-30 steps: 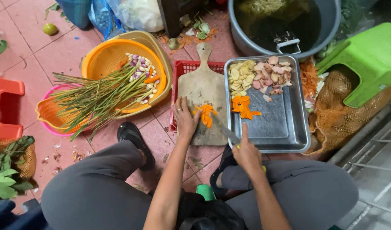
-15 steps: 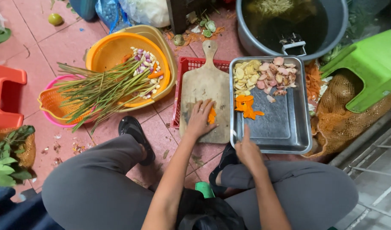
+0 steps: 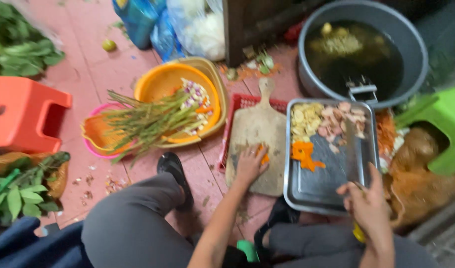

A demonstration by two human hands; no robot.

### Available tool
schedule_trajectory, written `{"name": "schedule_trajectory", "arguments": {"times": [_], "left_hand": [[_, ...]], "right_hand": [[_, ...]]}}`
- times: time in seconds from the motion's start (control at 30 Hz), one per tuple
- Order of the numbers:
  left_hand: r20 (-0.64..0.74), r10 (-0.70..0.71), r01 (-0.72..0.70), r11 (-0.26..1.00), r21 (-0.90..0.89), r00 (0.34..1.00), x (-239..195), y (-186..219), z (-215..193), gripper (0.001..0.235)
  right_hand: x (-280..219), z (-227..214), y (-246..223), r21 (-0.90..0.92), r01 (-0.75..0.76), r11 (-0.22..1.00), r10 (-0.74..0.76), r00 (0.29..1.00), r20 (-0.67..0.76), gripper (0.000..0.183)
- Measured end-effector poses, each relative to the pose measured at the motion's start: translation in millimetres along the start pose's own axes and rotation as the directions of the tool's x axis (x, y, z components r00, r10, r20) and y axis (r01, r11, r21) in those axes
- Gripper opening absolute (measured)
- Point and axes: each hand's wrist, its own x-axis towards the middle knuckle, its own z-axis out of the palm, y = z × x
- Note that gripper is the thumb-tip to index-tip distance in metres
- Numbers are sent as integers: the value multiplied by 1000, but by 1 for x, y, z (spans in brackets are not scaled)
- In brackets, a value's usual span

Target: Slicing carrots on a wooden cutting board.

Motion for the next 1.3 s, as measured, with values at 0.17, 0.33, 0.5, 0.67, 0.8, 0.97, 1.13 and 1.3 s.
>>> {"name": "schedule_trajectory", "arguments": {"times": [0.17, 0.33, 0.5, 0.67, 0.8, 0.97, 1.13, 1.3], "left_hand": [[77, -44, 43, 999, 24, 996, 17, -9, 8, 58], [55, -9, 13, 998, -69, 998, 17, -20, 21, 53], [-21, -38, 34, 989, -146, 999, 11, -32, 47, 47], [-3, -129, 122, 945, -302, 992, 30, -6, 26, 55], [277, -130, 200, 949, -243, 952, 65, 39, 25, 56], [231, 152, -58, 927, -370, 961, 87, 87, 94, 62], [320, 46, 63, 944, -323, 946, 74, 97, 144, 62], [322, -47, 152, 938, -312, 946, 72, 132, 124, 99]], "right_hand": [[0, -10, -13, 79, -18, 997, 20, 1000, -21, 75], [-1, -10, -9, 152, -67, 986, 70, 997, -15, 76], [-1, -12, -7, 215, -90, 972, 98, 995, -25, 81], [-15, -13, -18, 281, -71, 957, 87, 995, -46, 77], [-21, -10, -36, 334, -26, 942, 37, 999, -28, 72], [-25, -12, -35, 369, -30, 929, 48, 998, -40, 70], [-30, -18, -32, 394, -2, 919, 36, 996, -79, 67], [-33, -16, -36, 398, 29, 917, 7, 996, -88, 65]]}}
